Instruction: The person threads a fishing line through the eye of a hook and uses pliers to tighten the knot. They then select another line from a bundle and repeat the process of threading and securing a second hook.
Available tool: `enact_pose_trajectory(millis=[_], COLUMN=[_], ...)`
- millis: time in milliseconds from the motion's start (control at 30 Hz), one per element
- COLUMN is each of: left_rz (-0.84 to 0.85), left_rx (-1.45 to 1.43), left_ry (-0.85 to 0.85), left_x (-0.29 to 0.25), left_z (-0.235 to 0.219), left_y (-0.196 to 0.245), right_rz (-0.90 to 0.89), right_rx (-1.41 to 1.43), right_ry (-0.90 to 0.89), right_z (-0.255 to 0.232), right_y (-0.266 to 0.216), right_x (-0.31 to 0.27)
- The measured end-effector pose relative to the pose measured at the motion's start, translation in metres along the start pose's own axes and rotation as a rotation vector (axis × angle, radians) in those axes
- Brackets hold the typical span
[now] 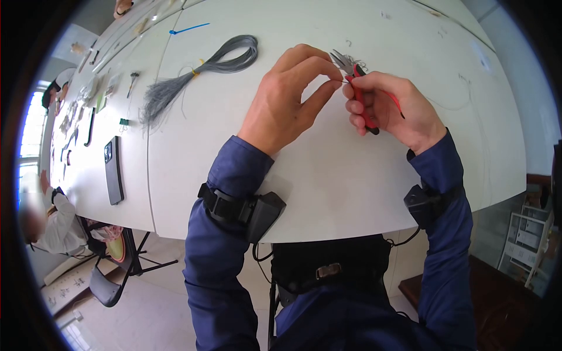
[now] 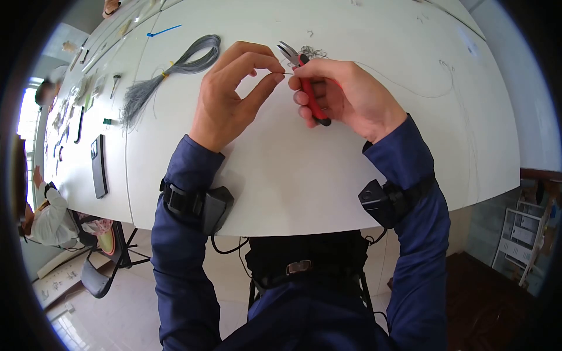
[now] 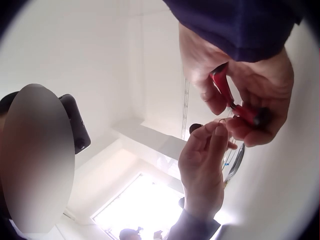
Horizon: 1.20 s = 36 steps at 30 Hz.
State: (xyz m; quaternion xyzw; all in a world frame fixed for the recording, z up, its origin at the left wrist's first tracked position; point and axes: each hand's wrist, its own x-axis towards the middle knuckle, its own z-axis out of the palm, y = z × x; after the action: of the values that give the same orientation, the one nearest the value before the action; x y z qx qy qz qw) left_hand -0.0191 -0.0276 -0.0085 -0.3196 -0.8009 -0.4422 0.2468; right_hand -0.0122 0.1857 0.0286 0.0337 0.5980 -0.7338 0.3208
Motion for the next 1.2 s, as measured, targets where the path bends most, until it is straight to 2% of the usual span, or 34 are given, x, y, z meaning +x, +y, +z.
enact_pose_trajectory(millis=[167,267,400,433,533,667,767,867,1200], left_rz=[-0.159,-0.188,-0.22,-0.228,-0.298,-0.394,-0.433,-0.43,-0.435], left_rx=[0.126,0.132,0.147,0.156,0.17,0.095,0.059,0.038,0.025], left_ry=[0.181,0.217,0.243,0.251,0.298,0.319,0.297,0.28,0.264], left_x=[-0.002,-0.002,-0.002,-0.002,-0.002,-0.003,-0.002,-0.003,-0.004], left_z=[-0.002,-0.002,-0.001,-0.001,-0.003,-0.003,-0.001,0.004,0.006], left_y=[-0.007,-0.008,-0.008,-0.008,-0.008,-0.01,-0.004,-0.002,0.0], right_rz=[-0.068,-0.221,-0.387,-0.324,-0.018,0.057,-0.198,-0.429,-0.399], right_rx=[-0.247,-0.475,-0.767,-0.828,-0.797,-0.642,-0.558,-0.588,-0.721], right_ry=[0.143,0.141,0.229,0.217,0.092,-0.1,-0.047,0.176,0.241], right_z=[0.001,0.006,0.019,0.021,0.017,0.002,0.011,0.02,0.026], right_y=[-0.006,0.001,0.016,0.012,-0.002,-0.011,-0.008,0.018,0.022], right_x=[-0.003,0.003,0.007,0.003,-0.01,-0.015,-0.011,0.007,0.01])
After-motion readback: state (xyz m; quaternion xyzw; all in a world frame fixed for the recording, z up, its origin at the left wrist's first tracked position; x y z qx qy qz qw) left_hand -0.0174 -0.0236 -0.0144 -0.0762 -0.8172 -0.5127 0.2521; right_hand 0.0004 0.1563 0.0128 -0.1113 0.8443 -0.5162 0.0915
